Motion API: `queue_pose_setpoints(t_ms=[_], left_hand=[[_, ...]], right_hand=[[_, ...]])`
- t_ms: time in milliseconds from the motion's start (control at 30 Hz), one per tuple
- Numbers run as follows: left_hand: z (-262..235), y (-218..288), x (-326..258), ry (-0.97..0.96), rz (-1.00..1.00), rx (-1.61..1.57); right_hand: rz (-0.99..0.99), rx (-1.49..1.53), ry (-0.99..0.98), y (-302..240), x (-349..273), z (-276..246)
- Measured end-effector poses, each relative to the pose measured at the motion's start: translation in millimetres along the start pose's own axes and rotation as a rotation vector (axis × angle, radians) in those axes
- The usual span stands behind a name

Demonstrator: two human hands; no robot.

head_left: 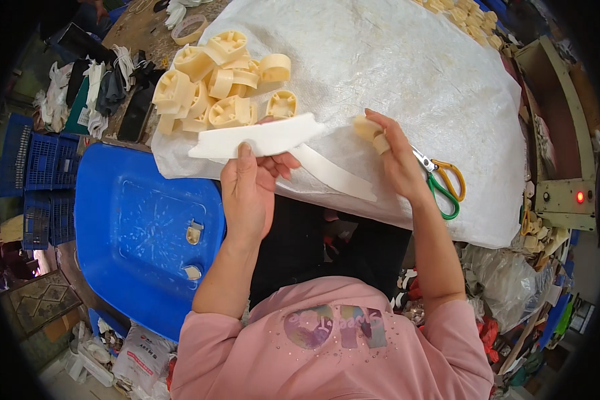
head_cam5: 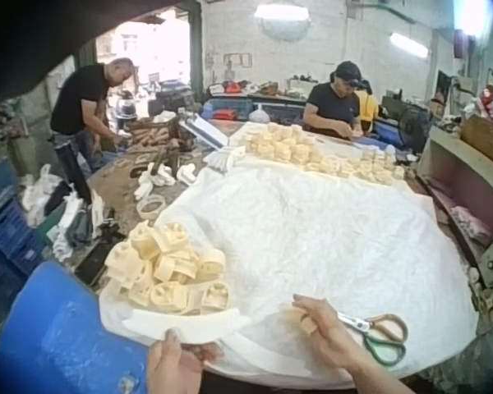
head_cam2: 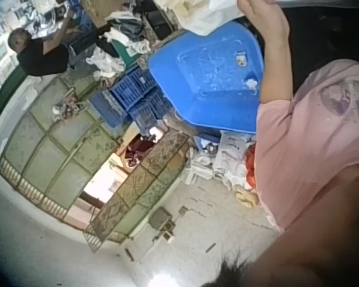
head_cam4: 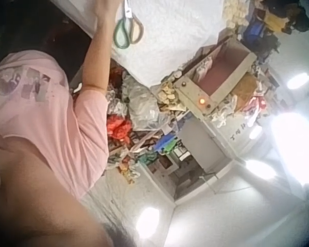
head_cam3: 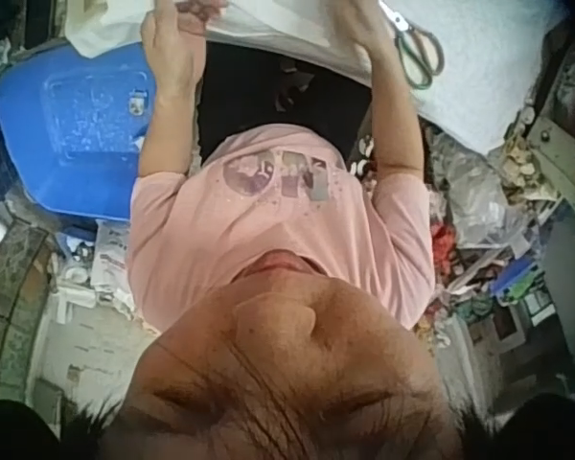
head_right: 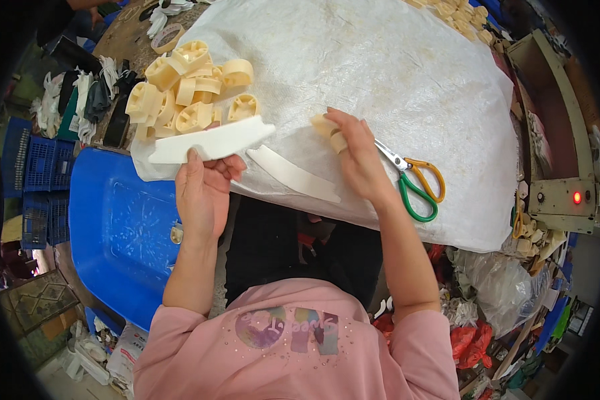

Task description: Trimming excess material and assembling shoe molds using scissors.

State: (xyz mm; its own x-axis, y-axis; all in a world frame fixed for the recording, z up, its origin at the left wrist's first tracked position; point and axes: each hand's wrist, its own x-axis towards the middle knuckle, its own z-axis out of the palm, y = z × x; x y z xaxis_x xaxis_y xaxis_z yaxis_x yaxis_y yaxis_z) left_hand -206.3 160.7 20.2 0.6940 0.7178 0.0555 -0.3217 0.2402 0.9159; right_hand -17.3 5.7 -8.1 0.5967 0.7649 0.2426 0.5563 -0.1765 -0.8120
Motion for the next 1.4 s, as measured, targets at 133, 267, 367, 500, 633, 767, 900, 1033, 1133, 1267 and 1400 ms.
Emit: queue_pose_setpoints(t_ms=[133,267,367,500,633,767,900,1033,1133,1267,1400], left_hand=[[17,8,-19,-0.024,-0.208,-0.347],[23,-1,-34,-0.048,-0.259,-0.378],[26,-8,-43,-0.043,-0.209,-0.29],[47,-13,-52,-0.09,-0.217,-0.241],[62,-3,-56,-0.282,-0.237,-0.347],[66,1,-58,-0.339,-0.237,-0.321],[70,3,-61,-0.32,-0.243,-0.281],[71,4,-62,-0.312,-0.24,-0.252],[73,7,-62,-0.314,-0.258,-0.228],[74,6,-66,-0.301,-0.239,-0.243],[72,2,-72,-0.299,-0.147,-0.007]], right_hand=[[-0.143,-0.592,0.12,-19,-6,-1],[0.075,-0.139,0.197,-18,-20,-12],[-0.018,0.436,0.35,-68,-41,-16],[-0.322,0.483,0.221,-89,-69,-5],[-0.418,0.273,0.334,-76,-74,10],[-0.525,0.153,0.421,-73,-74,7],[-0.53,0.139,0.429,-72,-74,7],[-0.537,0.135,0.432,-74,-74,6],[-0.53,0.129,0.431,-74,-74,4],[-0.512,0.057,0.417,-78,-72,1],[-0.441,-0.046,0.452,-80,-76,3]])
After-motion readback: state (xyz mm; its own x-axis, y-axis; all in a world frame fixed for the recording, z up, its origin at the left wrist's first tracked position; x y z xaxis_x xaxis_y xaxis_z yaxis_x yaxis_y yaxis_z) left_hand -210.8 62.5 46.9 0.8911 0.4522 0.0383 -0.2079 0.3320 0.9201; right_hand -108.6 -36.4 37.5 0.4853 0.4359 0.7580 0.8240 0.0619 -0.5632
